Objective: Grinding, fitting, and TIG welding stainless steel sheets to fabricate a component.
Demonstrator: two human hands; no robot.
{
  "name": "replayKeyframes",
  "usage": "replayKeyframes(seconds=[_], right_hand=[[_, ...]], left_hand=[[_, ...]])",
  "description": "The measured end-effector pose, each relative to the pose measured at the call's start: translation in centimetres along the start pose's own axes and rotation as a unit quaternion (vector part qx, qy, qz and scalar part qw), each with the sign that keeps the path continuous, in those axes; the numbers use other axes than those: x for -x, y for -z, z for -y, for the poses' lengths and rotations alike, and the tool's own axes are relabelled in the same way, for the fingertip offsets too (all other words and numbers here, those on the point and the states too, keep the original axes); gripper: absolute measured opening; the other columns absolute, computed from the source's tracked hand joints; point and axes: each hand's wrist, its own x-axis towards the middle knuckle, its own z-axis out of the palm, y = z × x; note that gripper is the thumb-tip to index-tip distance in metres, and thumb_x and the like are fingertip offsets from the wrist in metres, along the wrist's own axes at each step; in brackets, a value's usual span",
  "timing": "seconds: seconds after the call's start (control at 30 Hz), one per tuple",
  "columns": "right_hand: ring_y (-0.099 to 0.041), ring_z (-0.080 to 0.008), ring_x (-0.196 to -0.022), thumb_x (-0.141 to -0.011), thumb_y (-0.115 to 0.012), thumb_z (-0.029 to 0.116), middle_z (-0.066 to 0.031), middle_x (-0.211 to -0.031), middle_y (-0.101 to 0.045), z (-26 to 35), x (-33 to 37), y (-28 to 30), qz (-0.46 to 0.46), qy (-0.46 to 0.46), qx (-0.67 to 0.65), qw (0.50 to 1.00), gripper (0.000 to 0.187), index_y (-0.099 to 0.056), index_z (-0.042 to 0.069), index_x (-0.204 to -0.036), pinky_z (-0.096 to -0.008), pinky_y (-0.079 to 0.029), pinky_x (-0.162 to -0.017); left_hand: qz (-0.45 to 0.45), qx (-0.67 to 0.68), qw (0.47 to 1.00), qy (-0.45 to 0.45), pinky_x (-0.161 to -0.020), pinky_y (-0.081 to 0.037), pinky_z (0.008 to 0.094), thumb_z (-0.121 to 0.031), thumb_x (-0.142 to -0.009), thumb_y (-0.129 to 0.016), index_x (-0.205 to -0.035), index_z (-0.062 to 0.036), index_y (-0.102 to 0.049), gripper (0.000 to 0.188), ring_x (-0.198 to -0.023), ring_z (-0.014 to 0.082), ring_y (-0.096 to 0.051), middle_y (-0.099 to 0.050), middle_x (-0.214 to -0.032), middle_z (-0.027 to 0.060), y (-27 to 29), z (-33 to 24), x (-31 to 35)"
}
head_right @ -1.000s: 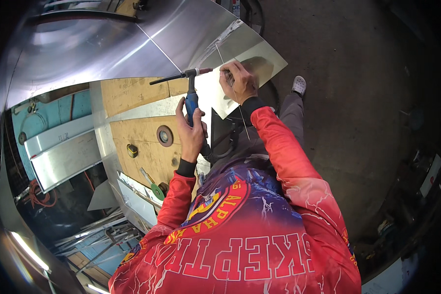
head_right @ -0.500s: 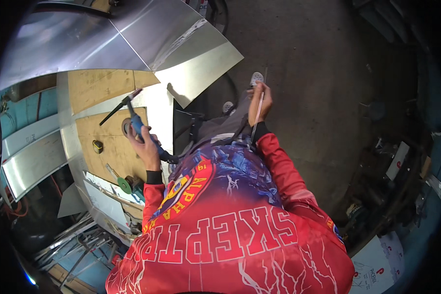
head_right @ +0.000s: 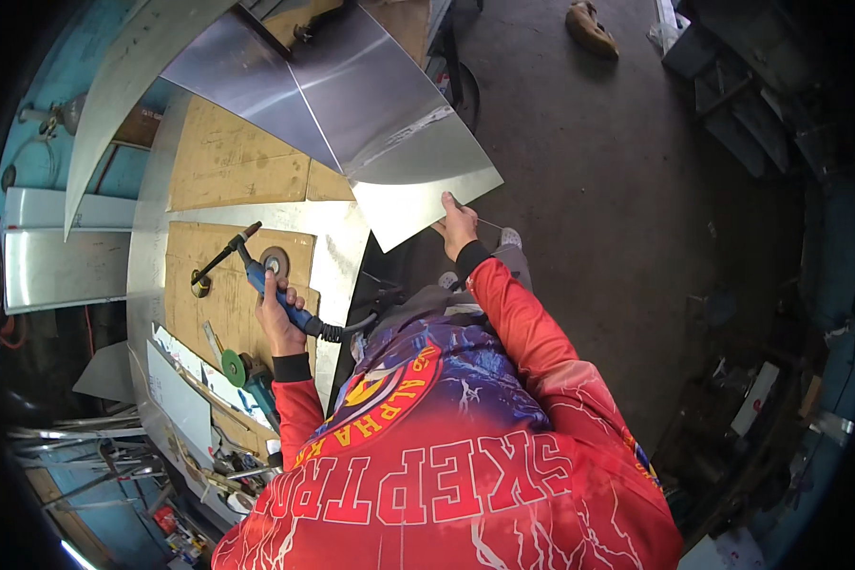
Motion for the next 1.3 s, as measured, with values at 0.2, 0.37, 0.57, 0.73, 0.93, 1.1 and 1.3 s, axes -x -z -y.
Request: replayKeyframes(seconds=[0.2,0.37,0.57,0.73,0.93,1.1,1.3], right_hand=[[-0.062,-0.0319,-0.116,-0.098,-0.067,0.03,-0.0174,-0.128,-0.057,4.0,-1.9,1.0,-0.013,0.028,0.043,0.999,0.057,-0.043,-0.009,-0.132,-0.0483,-0.051,-0.101],[-0.059,-0.0333,-0.12,-0.098,-0.067,0.031,-0.0184,-0.134,-0.053,9.0,-2.3,0.7,-0.036,0.012,0.086,0.996,0.063,-0.037,-0.01,-0.136,-0.0486,-0.051,-0.101],[-0.054,-0.038,-0.127,-0.098,-0.068,0.032,-0.0215,-0.142,-0.046,14.1,-6.9,3.6,0.004,0.003,0.124,0.992,0.071,-0.032,-0.01,-0.142,-0.0509,-0.047,-0.106],[-0.055,-0.0367,-0.124,-0.098,-0.068,0.035,-0.0202,-0.138,-0.05,16.6,-10.9,6.0,-0.002,-0.006,0.147,0.989,0.068,-0.035,-0.008,-0.14,-0.0504,-0.045,-0.106],[-0.06,-0.0326,-0.116,-0.097,-0.069,0.037,-0.0175,-0.126,-0.057,19.8,-14.1,8.3,0.076,-0.021,0.185,0.98,0.059,-0.046,-0.004,-0.134,-0.048,-0.052,-0.098],[-0.062,-0.0312,-0.116,-0.099,-0.066,0.035,-0.0146,-0.127,-0.06,19.7,-14.2,8.7,0.095,-0.048,0.172,0.979,0.051,-0.051,-0.002,-0.13,-0.0474,-0.05,-0.099],[-0.066,-0.0301,-0.108,-0.099,-0.066,0.036,-0.0144,-0.121,-0.063,19.7,-13.6,9.3,0.099,-0.039,0.165,0.98,0.046,-0.055,-0.001,-0.126,-0.0437,-0.056,-0.09]], left_hand=[[-0.004,0.0,1.0,-0.026,-0.046,-0.041,0.0257,-0.024,-0.1,-0.065,-0.102,-0.0082,-0.053,0.02,-0.057,0.0097,-0.049,-0.054,-0.08,0.0011,-1.1,0.2,1.1],[-0.029,0.018,0.998,-0.052,-0.045,-0.042,0.0266,-0.024,-0.101,-0.065,-0.102,-0.0068,-0.053,0.02,-0.055,0.0098,-0.05,-0.054,-0.079,0.0015,-3.6,1.1,2.5],[-0.066,0.002,0.997,-0.041,-0.045,-0.041,0.025,-0.024,-0.1,-0.065,-0.104,-0.0053,-0.055,0.022,-0.055,0.009,-0.05,-0.055,-0.08,0.0018,-8.8,1.6,5.0],[-0.08,0.005,0.996,-0.046,-0.046,-0.04,0.025,-0.024,-0.1,-0.064,-0.108,-0.0055,-0.055,0.022,-0.055,0.0087,-0.049,-0.055,-0.08,0.0016,-11.5,2.9,6.7],[-0.109,0.015,0.993,-0.046,-0.046,-0.041,0.0252,-0.022,-0.101,-0.063,-0.102,-0.0063,-0.053,0.019,-0.056,0.009,-0.049,-0.054,-0.08,0.0025,-13.4,4.4,9.2],[-0.121,-0.003,0.992,-0.036,-0.046,-0.041,0.0252,-0.022,-0.1,-0.064,-0.097,-0.0065,-0.053,0.019,-0.056,0.0091,-0.049,-0.056,-0.081,0.0032,-14.5,5.6,10.7],[-0.104,-0.043,0.993,-0.018,-0.046,-0.042,0.0255,-0.022,-0.099,-0.066,-0.104,-0.0053,-0.05,0.024,-0.057,0.0096,-0.05,-0.056,-0.082,0.0042,-15.7,6.2,11.3]])
